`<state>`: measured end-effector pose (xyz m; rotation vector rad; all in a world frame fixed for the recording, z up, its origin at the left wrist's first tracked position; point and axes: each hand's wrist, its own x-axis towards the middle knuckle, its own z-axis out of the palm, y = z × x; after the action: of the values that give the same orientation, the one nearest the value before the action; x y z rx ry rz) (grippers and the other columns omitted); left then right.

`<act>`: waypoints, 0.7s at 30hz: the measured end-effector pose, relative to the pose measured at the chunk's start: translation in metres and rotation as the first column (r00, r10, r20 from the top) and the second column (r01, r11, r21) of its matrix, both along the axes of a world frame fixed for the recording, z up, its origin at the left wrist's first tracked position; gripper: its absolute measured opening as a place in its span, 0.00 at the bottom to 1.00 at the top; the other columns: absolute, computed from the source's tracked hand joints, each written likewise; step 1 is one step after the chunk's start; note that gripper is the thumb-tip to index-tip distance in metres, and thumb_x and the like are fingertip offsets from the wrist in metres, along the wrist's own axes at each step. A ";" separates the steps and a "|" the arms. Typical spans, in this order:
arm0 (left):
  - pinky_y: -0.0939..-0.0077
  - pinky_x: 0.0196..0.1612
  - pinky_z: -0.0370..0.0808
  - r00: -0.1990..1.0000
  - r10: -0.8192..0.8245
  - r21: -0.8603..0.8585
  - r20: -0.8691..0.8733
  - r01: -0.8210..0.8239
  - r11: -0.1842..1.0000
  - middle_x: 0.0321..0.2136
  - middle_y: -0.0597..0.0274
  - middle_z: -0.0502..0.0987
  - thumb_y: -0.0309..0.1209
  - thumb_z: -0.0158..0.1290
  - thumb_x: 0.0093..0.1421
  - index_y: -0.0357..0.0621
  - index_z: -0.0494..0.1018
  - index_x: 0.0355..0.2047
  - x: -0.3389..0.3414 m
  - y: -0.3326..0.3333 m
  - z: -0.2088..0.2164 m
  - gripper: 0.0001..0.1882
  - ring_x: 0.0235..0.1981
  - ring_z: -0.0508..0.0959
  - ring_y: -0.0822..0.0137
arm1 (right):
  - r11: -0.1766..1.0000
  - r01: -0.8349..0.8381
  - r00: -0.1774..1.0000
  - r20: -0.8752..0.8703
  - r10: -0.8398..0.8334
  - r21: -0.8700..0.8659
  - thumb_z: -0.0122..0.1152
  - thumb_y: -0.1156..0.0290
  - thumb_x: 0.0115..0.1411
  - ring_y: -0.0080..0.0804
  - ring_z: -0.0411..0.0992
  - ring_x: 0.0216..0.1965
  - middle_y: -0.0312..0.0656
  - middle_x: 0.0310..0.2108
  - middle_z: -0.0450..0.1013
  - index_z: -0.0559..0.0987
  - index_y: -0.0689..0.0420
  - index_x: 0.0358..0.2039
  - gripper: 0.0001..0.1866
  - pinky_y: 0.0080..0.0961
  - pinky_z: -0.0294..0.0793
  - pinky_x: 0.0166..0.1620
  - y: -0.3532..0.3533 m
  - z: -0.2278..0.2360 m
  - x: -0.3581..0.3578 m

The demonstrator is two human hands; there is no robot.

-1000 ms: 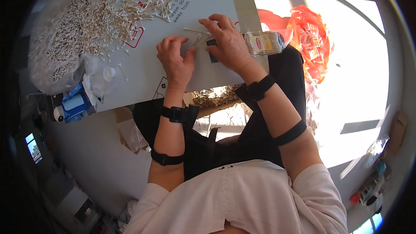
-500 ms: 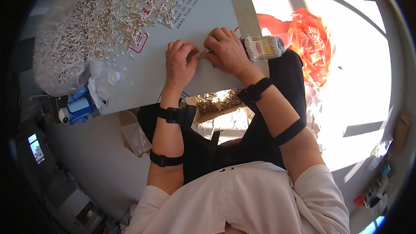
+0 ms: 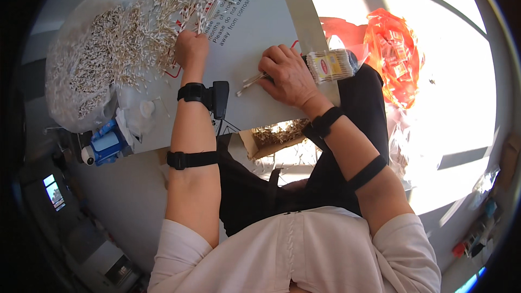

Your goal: Organizing and inserting small applicator sticks or cotton swabs into a plastic/cardboard packaging holder.

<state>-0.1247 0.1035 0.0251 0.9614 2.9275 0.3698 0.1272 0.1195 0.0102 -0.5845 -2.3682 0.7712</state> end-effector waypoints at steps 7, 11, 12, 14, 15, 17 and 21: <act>0.59 0.37 0.77 0.942 -0.217 0.207 0.256 0.166 0.964 0.26 0.54 0.82 0.34 0.58 0.52 0.43 0.78 0.29 0.029 -0.052 -0.009 0.09 0.31 0.82 0.54 | 1.000 0.006 1.000 -0.022 -0.006 -0.004 0.67 0.68 0.46 0.40 0.67 0.43 0.39 0.37 0.67 0.73 0.54 0.28 0.11 0.36 0.66 0.48 0.002 -0.006 0.003; 0.62 0.39 0.76 0.863 -0.342 0.291 0.371 0.242 0.926 0.31 0.56 0.79 0.27 0.59 0.48 0.43 0.77 0.34 0.042 -0.057 -0.004 0.10 0.32 0.79 0.55 | 0.999 -0.010 1.000 -0.009 0.009 -0.031 0.68 0.68 0.46 0.40 0.67 0.44 0.38 0.38 0.67 0.73 0.53 0.27 0.11 0.36 0.65 0.48 0.002 -0.006 0.005; 0.63 0.41 0.75 0.860 -0.365 0.362 0.357 0.233 0.903 0.35 0.57 0.77 0.24 0.59 0.47 0.44 0.77 0.36 0.040 -0.056 -0.002 0.14 0.36 0.78 0.55 | 0.999 -0.009 1.000 -0.008 0.009 -0.031 0.68 0.68 0.46 0.40 0.67 0.44 0.38 0.38 0.67 0.73 0.53 0.27 0.11 0.36 0.65 0.48 0.002 -0.006 0.004; 0.62 0.45 0.73 0.879 -0.470 0.338 0.075 0.421 0.842 0.39 0.58 0.74 0.23 0.59 0.47 0.46 0.78 0.39 0.029 -0.046 0.002 0.16 0.41 0.75 0.54 | 0.999 -0.015 1.000 -0.004 0.015 -0.035 0.68 0.67 0.46 0.40 0.67 0.44 0.38 0.38 0.67 0.73 0.53 0.27 0.12 0.36 0.65 0.49 0.001 -0.006 0.002; 0.62 0.48 0.71 0.808 -0.553 0.260 -0.204 0.589 0.765 0.44 0.59 0.72 0.22 0.59 0.46 0.48 0.78 0.42 0.025 -0.039 0.006 0.19 0.46 0.72 0.53 | 0.999 -0.018 1.000 0.005 0.018 -0.038 0.68 0.66 0.45 0.39 0.67 0.44 0.38 0.38 0.67 0.73 0.53 0.28 0.12 0.36 0.65 0.49 0.001 -0.006 0.002; 0.59 0.52 0.68 0.794 -0.593 0.173 -0.135 0.608 0.775 0.48 0.60 0.69 0.23 0.61 0.46 0.52 0.78 0.45 0.020 -0.027 0.010 0.22 0.51 0.68 0.52 | 0.999 -0.018 1.000 0.000 0.018 -0.042 0.69 0.65 0.46 0.40 0.67 0.44 0.38 0.37 0.68 0.73 0.54 0.28 0.13 0.36 0.66 0.48 0.002 -0.006 0.003; 0.57 0.49 0.69 0.770 -0.623 0.066 -0.138 0.635 0.770 0.42 0.62 0.72 0.28 0.64 0.46 0.51 0.78 0.36 0.018 -0.020 0.004 0.14 0.48 0.69 0.53 | 0.987 0.053 0.989 -0.127 -0.073 -0.154 0.69 0.61 0.49 0.43 0.70 0.38 0.41 0.36 0.68 0.73 0.56 0.29 0.15 0.37 0.69 0.43 0.002 -0.007 0.002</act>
<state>-0.1069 0.0839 0.0296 1.9415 2.4557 0.4426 0.1294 0.1217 0.0036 -0.6471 -2.1733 0.9368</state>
